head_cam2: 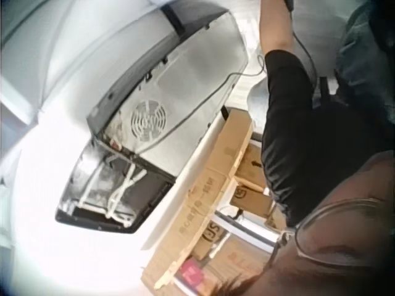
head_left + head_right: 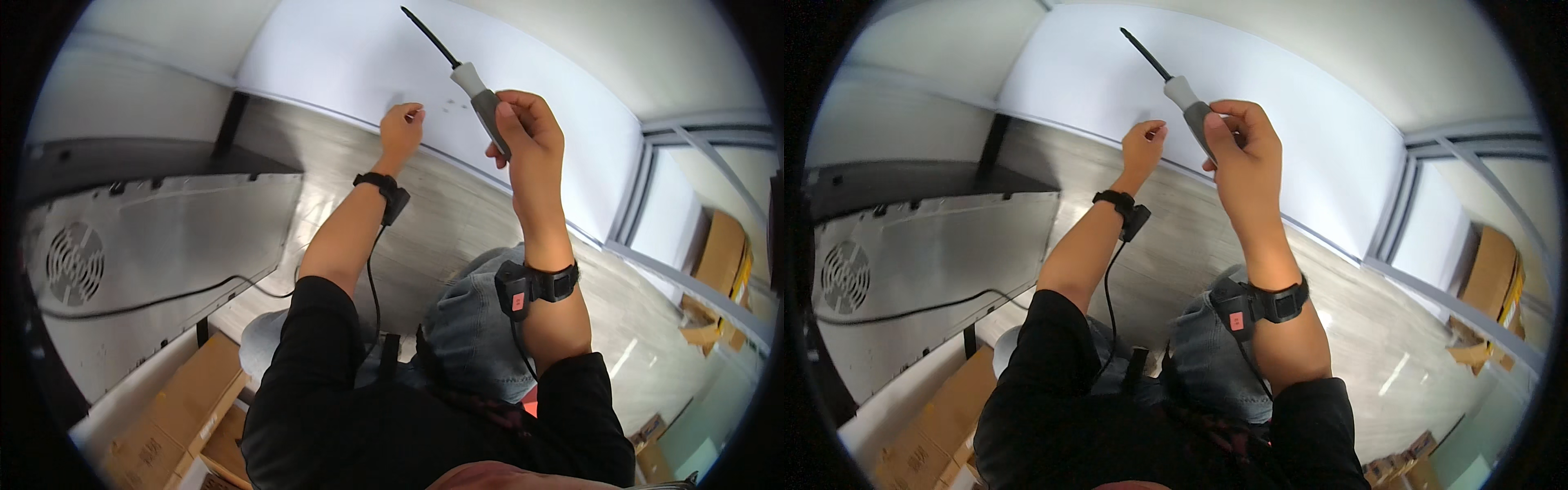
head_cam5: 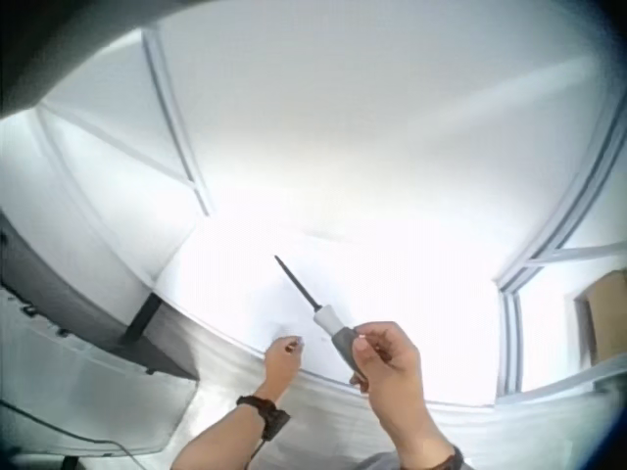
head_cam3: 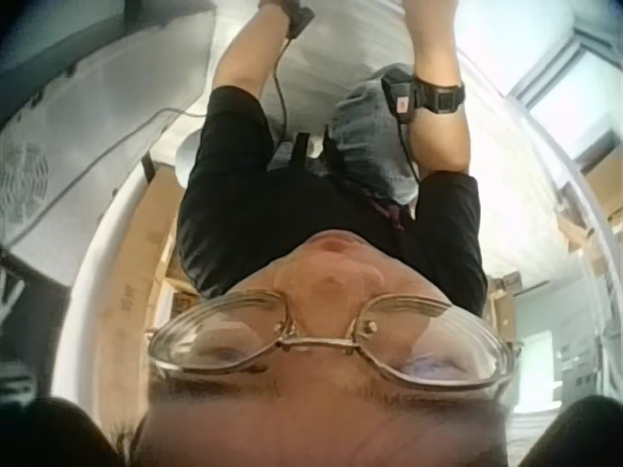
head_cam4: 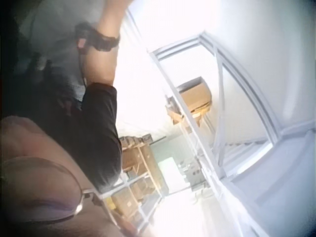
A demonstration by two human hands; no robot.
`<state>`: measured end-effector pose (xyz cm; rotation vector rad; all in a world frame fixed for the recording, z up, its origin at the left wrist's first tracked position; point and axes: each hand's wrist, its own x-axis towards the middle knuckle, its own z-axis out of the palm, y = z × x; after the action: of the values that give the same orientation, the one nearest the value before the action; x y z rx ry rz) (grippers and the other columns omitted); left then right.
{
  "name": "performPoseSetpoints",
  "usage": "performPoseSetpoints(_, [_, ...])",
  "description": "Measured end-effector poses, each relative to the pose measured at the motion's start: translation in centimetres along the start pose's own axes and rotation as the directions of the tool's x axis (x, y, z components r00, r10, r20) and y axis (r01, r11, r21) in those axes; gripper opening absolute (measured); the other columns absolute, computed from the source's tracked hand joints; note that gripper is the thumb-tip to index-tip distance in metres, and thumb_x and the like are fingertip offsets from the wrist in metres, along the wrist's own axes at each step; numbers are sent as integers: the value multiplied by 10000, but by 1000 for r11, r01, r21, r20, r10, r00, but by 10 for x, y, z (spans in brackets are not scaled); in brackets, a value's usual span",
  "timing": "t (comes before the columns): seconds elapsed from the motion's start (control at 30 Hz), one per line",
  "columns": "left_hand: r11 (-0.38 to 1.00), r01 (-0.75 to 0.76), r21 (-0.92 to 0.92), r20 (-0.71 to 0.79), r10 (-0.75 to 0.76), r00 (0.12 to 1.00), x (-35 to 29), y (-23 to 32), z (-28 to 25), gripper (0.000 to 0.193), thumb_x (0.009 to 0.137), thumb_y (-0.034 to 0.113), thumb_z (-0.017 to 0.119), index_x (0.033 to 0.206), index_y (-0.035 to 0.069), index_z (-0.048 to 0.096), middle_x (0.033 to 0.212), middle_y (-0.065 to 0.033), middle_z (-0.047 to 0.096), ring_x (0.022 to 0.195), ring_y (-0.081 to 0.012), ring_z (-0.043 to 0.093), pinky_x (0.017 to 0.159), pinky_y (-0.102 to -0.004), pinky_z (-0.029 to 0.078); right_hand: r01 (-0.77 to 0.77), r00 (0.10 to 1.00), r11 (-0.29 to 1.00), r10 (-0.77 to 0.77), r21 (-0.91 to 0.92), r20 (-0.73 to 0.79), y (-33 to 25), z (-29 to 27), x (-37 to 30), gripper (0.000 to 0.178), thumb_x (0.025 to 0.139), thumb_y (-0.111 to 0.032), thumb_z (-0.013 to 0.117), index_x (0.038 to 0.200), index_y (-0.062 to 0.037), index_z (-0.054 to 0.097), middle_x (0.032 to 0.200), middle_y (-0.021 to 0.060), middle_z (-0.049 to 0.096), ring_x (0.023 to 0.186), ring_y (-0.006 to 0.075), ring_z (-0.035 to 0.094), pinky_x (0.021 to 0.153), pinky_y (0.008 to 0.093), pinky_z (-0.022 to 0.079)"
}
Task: The person uses a screwdriver to remove screws from the back panel of a small appliance, then detaches the panel to expose the internal components. They continue to remove additional screws from the interior frame.
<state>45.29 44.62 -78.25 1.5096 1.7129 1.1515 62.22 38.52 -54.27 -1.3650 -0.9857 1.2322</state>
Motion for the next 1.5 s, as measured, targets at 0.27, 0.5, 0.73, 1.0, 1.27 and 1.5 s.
performPoseSetpoints(0.27, [626, 269, -732, 78, -315, 946, -15, 117, -200, 316, 992, 208, 397, 1161, -30, 518, 974, -120, 639, 746, -175, 618, 664, -288, 520, -60, 909, 995, 24, 74, 416, -4, 77, -36, 227, 825, -77, 606, 1045, -44, 565, 847, 42, 582, 526, 64, 487, 439, 187, 337])
performPoseSetpoints(0.5, [573, 95, -814, -61, -247, 967, -59, 136, -307, 357, 1004, 218, 329, 1190, -39, 493, 993, -159, 640, 784, -215, 646, 678, -286, 557, -135, 801, 989, 73, 60, 594, 6, 132, -83, 248, 829, -75, 627, 1066, -50, 557, 990, 63, 592, 592, 68, 506, 485, 197, 387])
performPoseSetpoints(0.73, [529, -5, -849, -129, -198, 972, -58, 138, -333, 320, 986, 188, 408, 1201, -30, 501, 950, -128, 648, 751, -182, 644, 630, -256, 555, -62, 781, 989, -35, 133, 623, 5, 153, -106, 305, 869, -165, 630, 1136, -39, 551, 997, 74, 602, 606, 72, 541, 496, 198, 410])
performPoseSetpoints(1.0, [535, -43, -844, -185, -215, 959, -49, 137, -336, 293, 981, 177, 422, 1187, -9, 515, 935, -118, 652, 725, -168, 639, 598, -243, 547, -129, 784, 982, 18, 135, 620, 4, 165, -104, 326, 910, -217, 585, 1171, -26, 548, 963, 75, 604, 576, 67, 547, 476, 195, 412])
performPoseSetpoints(1.27, [520, -49, -853, -178, -202, 963, -49, 134, -337, 288, 975, 179, 438, 1177, -9, 519, 913, -132, 662, 702, -185, 651, 587, -248, 552, -112, 789, 983, -3, 148, 615, 4, 165, -103, 304, 922, -197, 566, 1167, -17, 552, 889, 57, 609, 550, 66, 544, 442, 182, 396])
performPoseSetpoints(1.5, [505, -72, -860, -191, -188, 963, -49, 133, -337, 282, 975, 180, 438, 1169, -8, 517, 909, -137, 662, 700, -179, 652, 580, -243, 554, -122, 784, 982, 5, 146, 621, 1, 165, -103, 296, 932, -197, 542, 1159, -8, 550, 865, 60, 635, 542, 65, 540, 440, 186, 398])
